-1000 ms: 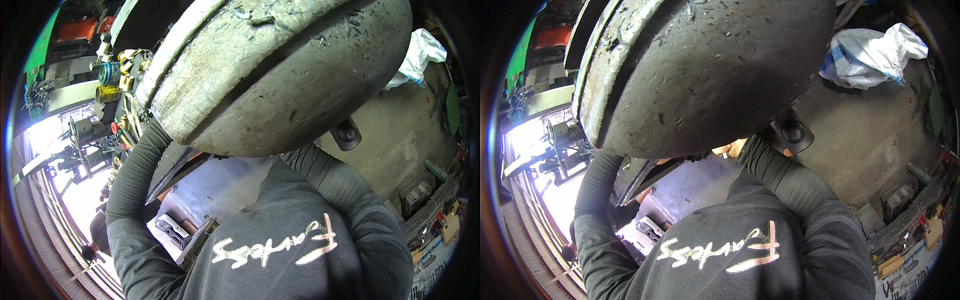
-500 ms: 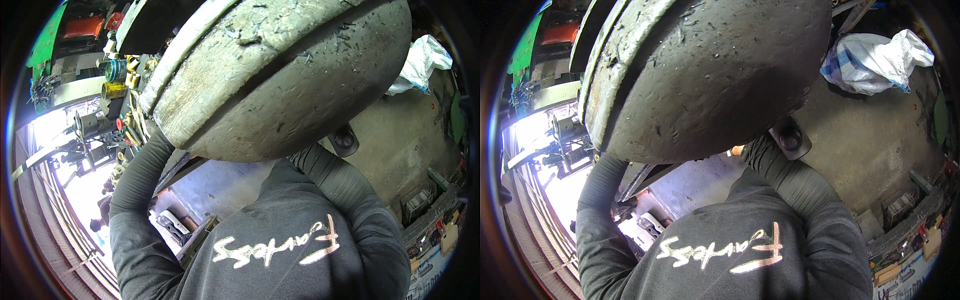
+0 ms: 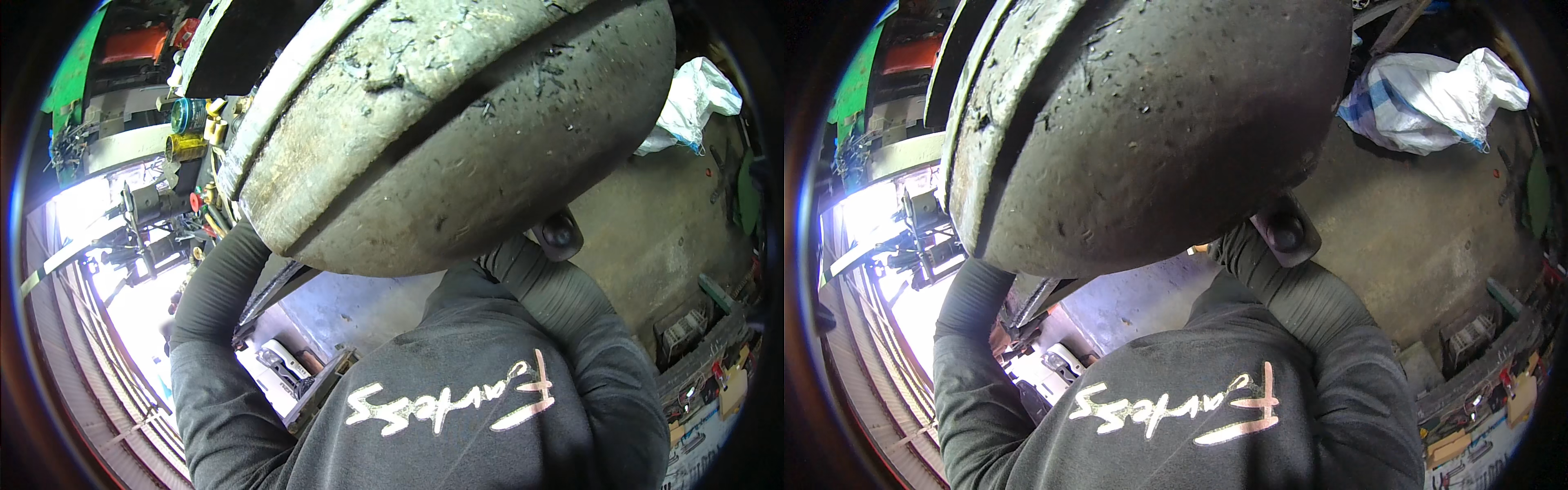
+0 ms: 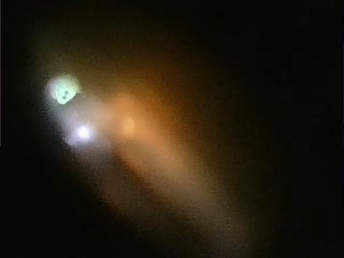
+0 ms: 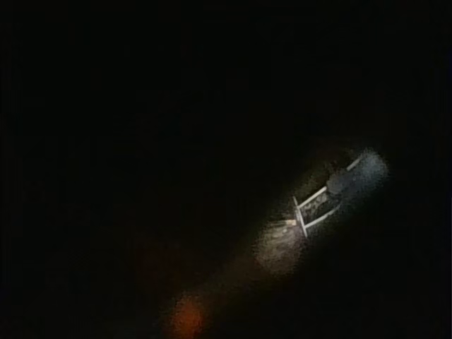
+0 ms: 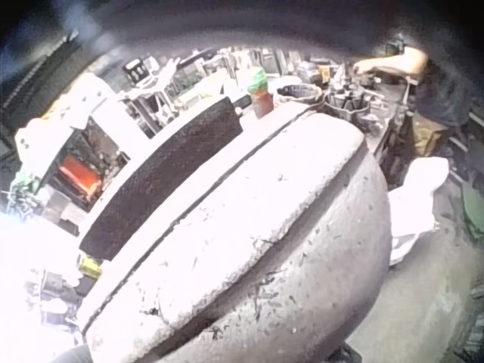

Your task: The person uses a hammer and punch to remove a pin from a cylindrical metal part clamped in a vise, then inspects the part and its internal components. The person handles various small mechanical parts and tools on a cluttered workbench.

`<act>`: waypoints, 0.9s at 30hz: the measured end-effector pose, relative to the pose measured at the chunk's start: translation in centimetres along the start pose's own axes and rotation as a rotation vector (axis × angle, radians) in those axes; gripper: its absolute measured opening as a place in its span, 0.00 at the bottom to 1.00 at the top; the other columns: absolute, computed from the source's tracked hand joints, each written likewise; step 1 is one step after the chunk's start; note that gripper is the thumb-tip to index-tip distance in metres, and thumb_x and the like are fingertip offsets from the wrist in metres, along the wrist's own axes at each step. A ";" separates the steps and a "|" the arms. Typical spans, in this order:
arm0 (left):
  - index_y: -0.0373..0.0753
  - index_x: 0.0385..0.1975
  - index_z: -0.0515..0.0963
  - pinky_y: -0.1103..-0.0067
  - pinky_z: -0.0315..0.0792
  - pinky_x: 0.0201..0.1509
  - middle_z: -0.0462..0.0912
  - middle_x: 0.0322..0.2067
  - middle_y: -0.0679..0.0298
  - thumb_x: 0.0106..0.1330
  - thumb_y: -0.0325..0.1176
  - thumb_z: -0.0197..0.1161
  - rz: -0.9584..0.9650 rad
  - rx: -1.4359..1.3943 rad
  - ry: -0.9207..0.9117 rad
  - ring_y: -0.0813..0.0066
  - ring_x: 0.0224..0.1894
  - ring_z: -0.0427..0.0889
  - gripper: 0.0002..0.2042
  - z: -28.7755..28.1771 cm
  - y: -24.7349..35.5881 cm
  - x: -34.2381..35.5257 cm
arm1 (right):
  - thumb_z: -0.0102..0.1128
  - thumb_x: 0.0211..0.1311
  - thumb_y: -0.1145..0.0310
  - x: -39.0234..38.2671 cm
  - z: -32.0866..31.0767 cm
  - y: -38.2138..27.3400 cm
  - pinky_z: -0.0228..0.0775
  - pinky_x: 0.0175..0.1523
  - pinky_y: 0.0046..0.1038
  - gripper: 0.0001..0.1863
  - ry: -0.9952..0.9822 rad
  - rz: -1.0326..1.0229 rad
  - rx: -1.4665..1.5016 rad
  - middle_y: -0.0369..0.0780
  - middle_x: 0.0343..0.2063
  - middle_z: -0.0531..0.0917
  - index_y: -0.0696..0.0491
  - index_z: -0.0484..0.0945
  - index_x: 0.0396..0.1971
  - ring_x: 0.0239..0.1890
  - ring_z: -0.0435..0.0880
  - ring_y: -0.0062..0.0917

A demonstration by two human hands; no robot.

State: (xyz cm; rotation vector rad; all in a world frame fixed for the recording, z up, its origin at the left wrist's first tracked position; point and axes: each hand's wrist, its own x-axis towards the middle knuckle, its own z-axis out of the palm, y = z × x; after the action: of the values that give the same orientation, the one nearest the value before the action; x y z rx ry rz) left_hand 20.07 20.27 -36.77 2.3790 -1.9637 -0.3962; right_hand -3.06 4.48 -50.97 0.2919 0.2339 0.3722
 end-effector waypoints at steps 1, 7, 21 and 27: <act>0.30 0.50 0.64 0.64 0.71 0.52 0.71 0.43 0.47 0.46 0.27 0.65 -0.001 0.002 0.001 0.46 0.45 0.74 0.28 0.0 0.1 -0.2 | 0.40 0.65 0.54 -0.1 -0.1 0.0 0.45 0.14 0.18 0.17 0.003 -0.002 0.000 0.28 0.12 0.59 0.44 0.67 0.20 0.10 0.52 0.15; 0.30 0.51 0.64 0.64 0.70 0.52 0.71 0.44 0.47 0.45 0.28 0.66 0.004 -0.001 -0.012 0.46 0.45 0.74 0.30 -0.1 0.1 -0.1 | 0.39 0.66 0.54 -0.2 -0.3 0.0 0.45 0.13 0.18 0.17 0.008 -0.014 -0.010 0.28 0.12 0.59 0.44 0.67 0.20 0.10 0.52 0.15; 0.31 0.53 0.63 0.65 0.70 0.54 0.70 0.45 0.47 0.42 0.30 0.69 0.063 -0.030 -0.085 0.46 0.47 0.73 0.34 1.2 -1.4 0.6 | 0.38 0.66 0.53 1.0 -1.9 -0.9 0.45 0.12 0.18 0.17 0.026 -0.063 -0.201 0.27 0.12 0.60 0.43 0.69 0.21 0.09 0.52 0.15; 0.44 0.53 0.66 0.57 0.66 0.54 0.67 0.48 0.51 0.35 0.41 0.77 0.014 0.006 -0.148 0.50 0.54 0.66 0.40 -1.9 0.5 1.4 | 0.44 0.67 0.56 1.2 3.7 0.0 0.42 0.12 0.18 0.19 0.101 0.029 -0.349 0.29 0.11 0.56 0.45 0.59 0.16 0.08 0.50 0.13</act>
State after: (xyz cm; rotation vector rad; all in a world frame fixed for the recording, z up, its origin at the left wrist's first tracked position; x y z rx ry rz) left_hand 20.28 18.56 -35.09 2.4028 -2.0420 -0.5824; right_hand -0.99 4.06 -47.69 -0.0672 0.2595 0.4498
